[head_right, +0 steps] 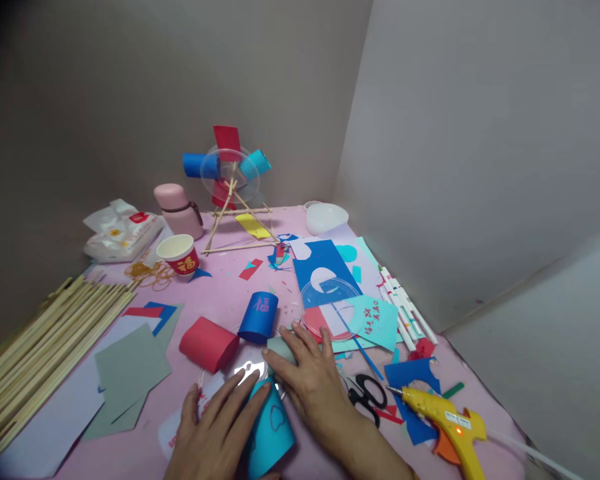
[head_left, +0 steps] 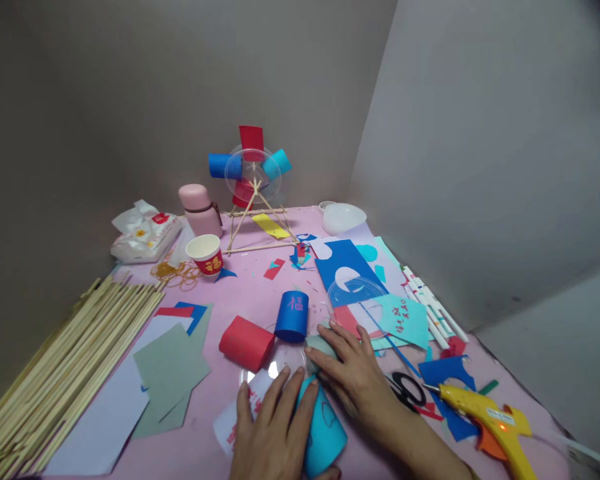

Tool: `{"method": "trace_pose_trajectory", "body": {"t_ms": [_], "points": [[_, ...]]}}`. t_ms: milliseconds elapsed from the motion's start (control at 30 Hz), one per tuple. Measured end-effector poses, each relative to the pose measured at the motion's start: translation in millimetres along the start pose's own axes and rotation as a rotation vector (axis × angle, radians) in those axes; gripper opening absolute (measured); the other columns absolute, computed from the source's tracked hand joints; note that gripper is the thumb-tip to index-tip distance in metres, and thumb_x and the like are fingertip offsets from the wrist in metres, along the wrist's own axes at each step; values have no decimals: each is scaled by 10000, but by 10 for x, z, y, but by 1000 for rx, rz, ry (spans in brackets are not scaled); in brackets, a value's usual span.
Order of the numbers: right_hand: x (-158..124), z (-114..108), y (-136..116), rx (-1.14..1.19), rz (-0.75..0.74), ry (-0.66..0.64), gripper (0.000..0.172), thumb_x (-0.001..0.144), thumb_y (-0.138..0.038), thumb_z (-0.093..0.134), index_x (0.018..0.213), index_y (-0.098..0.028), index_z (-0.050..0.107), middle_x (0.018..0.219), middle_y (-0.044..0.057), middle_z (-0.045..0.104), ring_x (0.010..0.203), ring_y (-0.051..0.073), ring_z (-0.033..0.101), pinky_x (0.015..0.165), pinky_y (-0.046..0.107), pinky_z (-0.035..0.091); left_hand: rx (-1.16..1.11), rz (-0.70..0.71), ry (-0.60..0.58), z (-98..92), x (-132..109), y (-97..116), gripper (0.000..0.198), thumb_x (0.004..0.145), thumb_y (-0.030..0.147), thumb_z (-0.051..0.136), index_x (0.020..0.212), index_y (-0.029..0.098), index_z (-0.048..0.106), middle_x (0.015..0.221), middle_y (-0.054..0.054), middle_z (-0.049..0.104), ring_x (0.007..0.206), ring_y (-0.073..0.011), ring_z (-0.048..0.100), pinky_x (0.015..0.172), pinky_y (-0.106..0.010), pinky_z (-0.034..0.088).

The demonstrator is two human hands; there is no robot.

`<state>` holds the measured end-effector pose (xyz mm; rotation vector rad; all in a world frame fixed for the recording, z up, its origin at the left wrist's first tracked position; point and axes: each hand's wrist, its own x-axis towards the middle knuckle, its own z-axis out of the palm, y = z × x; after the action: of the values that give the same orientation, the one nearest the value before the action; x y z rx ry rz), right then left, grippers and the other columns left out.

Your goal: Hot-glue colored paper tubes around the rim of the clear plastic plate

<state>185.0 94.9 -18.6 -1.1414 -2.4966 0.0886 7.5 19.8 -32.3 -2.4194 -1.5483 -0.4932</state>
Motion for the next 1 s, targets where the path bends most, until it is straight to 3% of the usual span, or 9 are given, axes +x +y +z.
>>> {"method": "trace_pose_trajectory", "body": {"t_ms": [367,767,1000], "points": [[-2,-13,16,8,3,-42,446,880,-96,523,1272,-308,544,1337,107,579,1262,348,468,947,750,314,-49,-57,17,13,-16,14,710,659,540,688,1274,226,522,1234,-134,647,1105,-326,581,1094,-589,-8],[-9,5,20,10,10,-55,455,883,-83,512,1274,-314,531,1346,105,573,1256,333,470,968,720,308,-49,-30,24,-4,-22,-17,695,676,468,691,1286,195,498,1209,-133,662,1068,-310,609,1094,-575,-72],[-22,41,26,3,-5,-11,473,868,-62,502,1268,-310,545,1335,104,582,1257,328,475,975,717,302,-46,-55,7,47,-40,8,748,684,605,653,1304,216,500,1242,-152,638,1112,-338,577,1081,-618,-18]]}}
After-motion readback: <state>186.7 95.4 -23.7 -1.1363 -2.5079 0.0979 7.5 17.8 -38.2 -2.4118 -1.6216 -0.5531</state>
